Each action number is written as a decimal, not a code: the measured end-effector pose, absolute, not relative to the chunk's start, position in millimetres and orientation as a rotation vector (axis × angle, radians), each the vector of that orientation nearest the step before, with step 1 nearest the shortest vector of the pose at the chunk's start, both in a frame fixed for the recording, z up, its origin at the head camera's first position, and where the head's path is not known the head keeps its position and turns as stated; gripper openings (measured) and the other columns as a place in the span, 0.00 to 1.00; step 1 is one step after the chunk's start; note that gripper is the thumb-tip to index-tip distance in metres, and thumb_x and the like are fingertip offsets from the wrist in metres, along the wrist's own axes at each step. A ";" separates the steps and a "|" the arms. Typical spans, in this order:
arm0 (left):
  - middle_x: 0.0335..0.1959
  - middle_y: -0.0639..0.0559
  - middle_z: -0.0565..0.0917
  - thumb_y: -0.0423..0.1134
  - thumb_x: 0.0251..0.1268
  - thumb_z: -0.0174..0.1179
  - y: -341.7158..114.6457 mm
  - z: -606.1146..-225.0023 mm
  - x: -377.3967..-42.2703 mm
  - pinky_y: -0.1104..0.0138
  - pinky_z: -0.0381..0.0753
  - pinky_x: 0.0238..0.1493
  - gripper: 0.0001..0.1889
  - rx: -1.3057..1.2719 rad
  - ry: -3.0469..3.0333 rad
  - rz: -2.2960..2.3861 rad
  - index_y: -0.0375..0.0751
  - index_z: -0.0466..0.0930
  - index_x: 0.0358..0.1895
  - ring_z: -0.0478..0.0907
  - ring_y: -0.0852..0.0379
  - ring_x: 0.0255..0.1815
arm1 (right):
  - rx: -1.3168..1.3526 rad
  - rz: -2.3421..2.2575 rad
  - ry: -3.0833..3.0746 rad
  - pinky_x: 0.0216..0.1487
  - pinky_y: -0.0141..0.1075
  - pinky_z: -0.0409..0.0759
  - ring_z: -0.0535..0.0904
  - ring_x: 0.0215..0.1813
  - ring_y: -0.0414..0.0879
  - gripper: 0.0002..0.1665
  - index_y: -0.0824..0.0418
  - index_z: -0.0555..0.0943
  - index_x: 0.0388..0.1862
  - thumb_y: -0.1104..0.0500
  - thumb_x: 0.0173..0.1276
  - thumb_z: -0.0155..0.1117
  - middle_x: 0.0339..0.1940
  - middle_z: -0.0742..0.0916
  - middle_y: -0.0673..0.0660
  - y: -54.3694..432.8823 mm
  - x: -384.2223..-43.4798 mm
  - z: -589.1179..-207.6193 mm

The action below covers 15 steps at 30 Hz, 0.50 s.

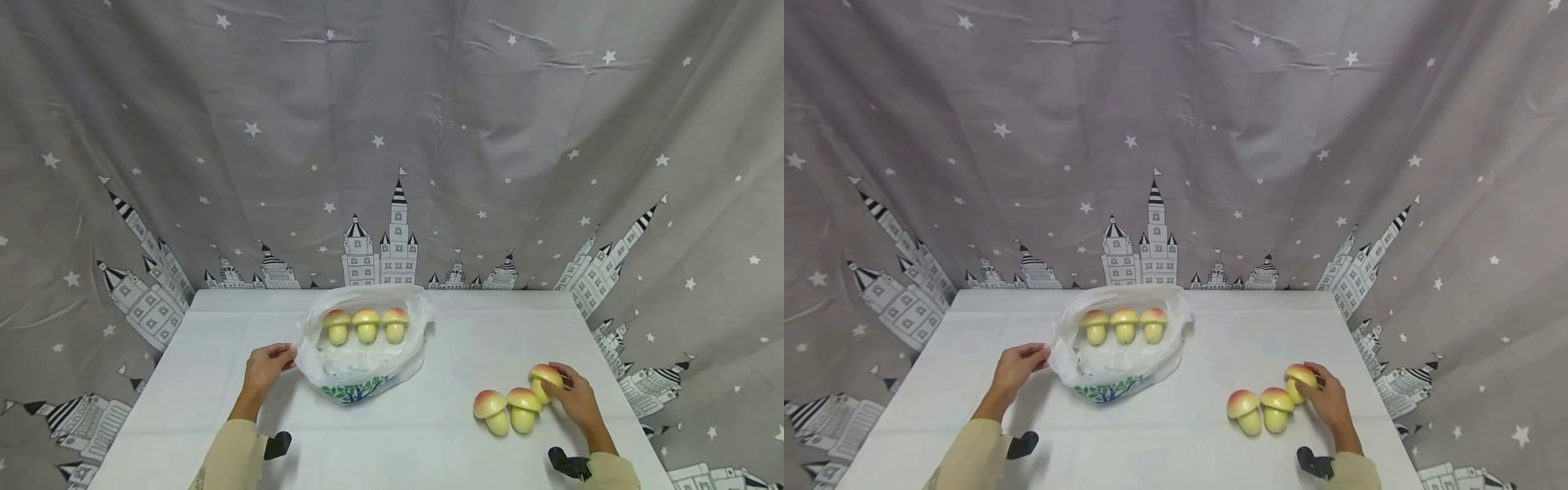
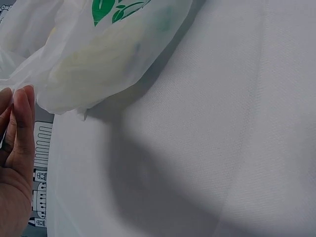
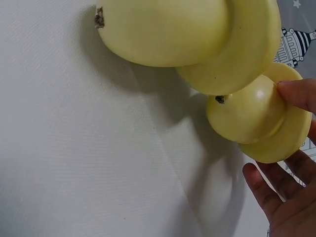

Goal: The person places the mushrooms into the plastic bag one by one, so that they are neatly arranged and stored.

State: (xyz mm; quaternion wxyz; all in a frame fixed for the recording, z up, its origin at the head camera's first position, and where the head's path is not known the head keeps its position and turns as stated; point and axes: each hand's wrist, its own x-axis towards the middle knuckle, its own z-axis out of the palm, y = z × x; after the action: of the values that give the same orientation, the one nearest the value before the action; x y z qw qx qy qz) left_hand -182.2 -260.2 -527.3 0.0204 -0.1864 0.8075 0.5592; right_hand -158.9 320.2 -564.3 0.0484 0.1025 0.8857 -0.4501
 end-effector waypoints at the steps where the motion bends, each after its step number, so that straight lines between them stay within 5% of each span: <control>1: 0.43 0.34 0.82 0.34 0.68 0.58 -260.2 -527.4 -182.3 0.69 0.84 0.39 0.17 -0.574 2.505 1.735 0.22 0.76 0.53 0.81 0.63 0.30 | 0.313 -1.375 2.705 0.67 0.55 0.66 0.64 0.67 0.68 0.35 0.71 0.63 0.69 0.58 0.68 0.61 0.66 0.69 0.74 319.8 -159.5 -563.6; 15: 0.44 0.34 0.82 0.34 0.68 0.58 -259.6 -528.0 -182.0 0.60 0.83 0.47 0.18 -0.579 2.504 1.721 0.22 0.76 0.53 0.81 0.62 0.32 | 0.303 -1.419 2.787 0.64 0.54 0.69 0.67 0.65 0.66 0.33 0.70 0.65 0.68 0.60 0.68 0.63 0.65 0.72 0.72 312.4 -168.3 -548.1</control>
State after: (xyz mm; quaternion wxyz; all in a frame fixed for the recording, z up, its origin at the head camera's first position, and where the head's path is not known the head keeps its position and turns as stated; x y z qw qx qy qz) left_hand -182.0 -259.6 -528.0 0.0243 -0.1871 0.8093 0.5563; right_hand -168.3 312.4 -548.1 0.0000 0.0965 0.8870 -0.4515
